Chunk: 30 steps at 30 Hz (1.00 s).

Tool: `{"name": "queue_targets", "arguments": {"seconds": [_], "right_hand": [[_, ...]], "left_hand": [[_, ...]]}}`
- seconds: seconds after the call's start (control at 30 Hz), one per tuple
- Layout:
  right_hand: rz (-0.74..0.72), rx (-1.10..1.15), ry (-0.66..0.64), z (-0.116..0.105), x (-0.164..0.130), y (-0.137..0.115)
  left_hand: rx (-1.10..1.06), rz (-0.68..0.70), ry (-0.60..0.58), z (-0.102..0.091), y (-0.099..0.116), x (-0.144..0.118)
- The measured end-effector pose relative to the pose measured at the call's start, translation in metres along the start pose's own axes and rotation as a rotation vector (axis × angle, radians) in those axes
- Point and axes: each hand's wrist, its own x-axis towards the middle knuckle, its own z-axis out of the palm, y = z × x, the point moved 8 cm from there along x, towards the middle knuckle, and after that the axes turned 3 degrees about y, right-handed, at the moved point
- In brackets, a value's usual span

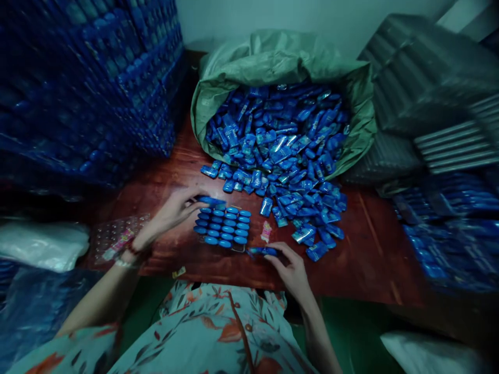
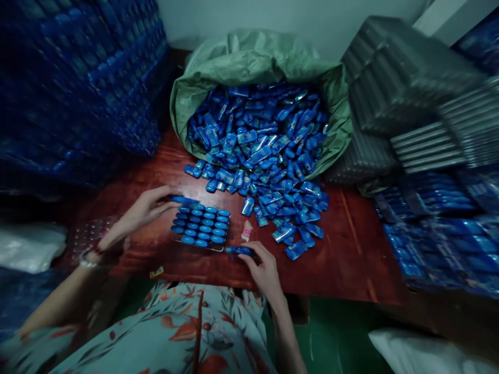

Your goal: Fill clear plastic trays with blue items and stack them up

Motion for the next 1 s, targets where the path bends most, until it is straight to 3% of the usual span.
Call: {"name": "queue_targets", "arguments": {"seconds": [0.13, 0.23, 0.3, 0.47, 0.63, 0.73, 0.9, 1.0], "right_hand": [[-0.244, -0.16, -0.061, 0.033, -0.012, -0.027], [-0.481, -0.42, -0.111, 0.058, -0.017, -0.037], [-0.58, -0.594, -0.187, 0.07, -0.018, -0.037], [-0.653, -0.839, -0.376, 0.083, -0.012, -0.047], [-0.697, -0.939, -0.414, 0.093, -0.009, -0.066], [-0.706, -0.94, -0.362, 0.094, -0.009, -0.067], [-0.71, -0.85, -0.161, 0.095, -0.016, -0.054], [-0.653, -0.77, -0.012, 0.089, -0.023, -0.045]], "left_hand": [[-0.045, -0.29, 0.178, -0.033, -0.031, -0.085], [-0.083, -0.419, 0.325, -0.029, -0.052, -0.13], [-0.073, -0.431, 0.378, -0.018, -0.057, -0.145], [0.054, -0.245, 0.303, 0.014, -0.041, -0.135], [0.27, -0.031, 0.111, 0.044, -0.023, -0.12], [0.413, 0.034, -0.01, 0.058, -0.017, -0.117], [0.523, 0.086, -0.247, 0.077, -0.014, -0.106], [0.527, 0.1, -0.256, 0.078, -0.017, -0.103]]}}
